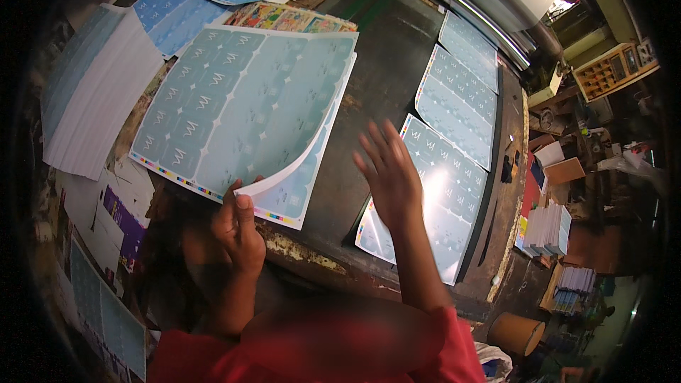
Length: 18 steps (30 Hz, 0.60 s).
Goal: The person picks up and flips through printed paper sheets on a large industrial machine table, aligning and stacking them by hand.
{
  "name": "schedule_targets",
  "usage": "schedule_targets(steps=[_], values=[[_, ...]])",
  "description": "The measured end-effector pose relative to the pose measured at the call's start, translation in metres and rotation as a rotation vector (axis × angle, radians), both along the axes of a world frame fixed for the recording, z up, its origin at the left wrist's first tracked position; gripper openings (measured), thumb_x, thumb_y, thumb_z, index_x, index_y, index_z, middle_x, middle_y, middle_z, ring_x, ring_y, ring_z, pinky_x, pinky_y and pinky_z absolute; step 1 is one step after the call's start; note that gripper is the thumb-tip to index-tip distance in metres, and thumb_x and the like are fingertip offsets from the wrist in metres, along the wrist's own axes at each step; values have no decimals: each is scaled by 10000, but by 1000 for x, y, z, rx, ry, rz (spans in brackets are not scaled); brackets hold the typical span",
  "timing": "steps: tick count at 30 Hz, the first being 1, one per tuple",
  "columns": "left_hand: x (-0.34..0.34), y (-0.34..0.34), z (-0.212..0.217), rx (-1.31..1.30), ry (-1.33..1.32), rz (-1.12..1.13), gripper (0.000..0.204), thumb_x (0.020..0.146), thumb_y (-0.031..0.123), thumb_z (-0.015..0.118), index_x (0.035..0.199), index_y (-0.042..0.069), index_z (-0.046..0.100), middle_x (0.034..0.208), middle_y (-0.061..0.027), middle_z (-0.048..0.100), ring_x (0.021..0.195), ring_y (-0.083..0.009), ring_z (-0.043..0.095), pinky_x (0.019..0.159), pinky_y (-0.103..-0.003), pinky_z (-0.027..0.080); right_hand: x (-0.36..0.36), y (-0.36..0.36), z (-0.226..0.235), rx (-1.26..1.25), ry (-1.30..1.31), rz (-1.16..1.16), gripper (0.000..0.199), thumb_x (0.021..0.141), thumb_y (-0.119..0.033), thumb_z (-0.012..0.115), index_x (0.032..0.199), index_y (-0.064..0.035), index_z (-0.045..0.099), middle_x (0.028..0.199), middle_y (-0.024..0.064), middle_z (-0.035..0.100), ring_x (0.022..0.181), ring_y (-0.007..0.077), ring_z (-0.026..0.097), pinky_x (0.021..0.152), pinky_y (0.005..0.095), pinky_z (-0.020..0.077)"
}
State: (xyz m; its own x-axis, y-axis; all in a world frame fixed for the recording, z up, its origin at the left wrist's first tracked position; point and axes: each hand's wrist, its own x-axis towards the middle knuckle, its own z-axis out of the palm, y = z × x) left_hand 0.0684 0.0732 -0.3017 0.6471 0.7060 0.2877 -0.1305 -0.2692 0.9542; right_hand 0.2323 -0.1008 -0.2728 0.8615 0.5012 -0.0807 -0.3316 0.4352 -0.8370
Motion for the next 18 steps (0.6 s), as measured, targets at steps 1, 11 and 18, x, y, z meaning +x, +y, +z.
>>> schedule_targets(steps=[1,11,18], values=[[0,1,-4,18,-14,-2,432,1028,265,477,1142,-142,568,1048,-202,699,926,-187,638,876,-315,483,37,29,-4,105,110,58,709,934,-373,562,1474,-7,285,1493,196,350,1397,330,315,1136,463,288],[9,3,13,347,144,-25,242,943,178,598,783,-2,619,703,-139,605,640,-333,518,716,-390,405,129,168,56,-506,-332,242,433,891,-209,557,1248,36,549,1096,138,663,1008,285,656,946,389,520],[11,-11,14,381,177,3,304,942,209,616,733,-9,581,666,-163,558,665,-343,493,635,-417,394,103,202,11,-1377,-1193,247,825,880,-411,509,1510,24,200,1578,217,197,1466,371,178,1167,474,232]])
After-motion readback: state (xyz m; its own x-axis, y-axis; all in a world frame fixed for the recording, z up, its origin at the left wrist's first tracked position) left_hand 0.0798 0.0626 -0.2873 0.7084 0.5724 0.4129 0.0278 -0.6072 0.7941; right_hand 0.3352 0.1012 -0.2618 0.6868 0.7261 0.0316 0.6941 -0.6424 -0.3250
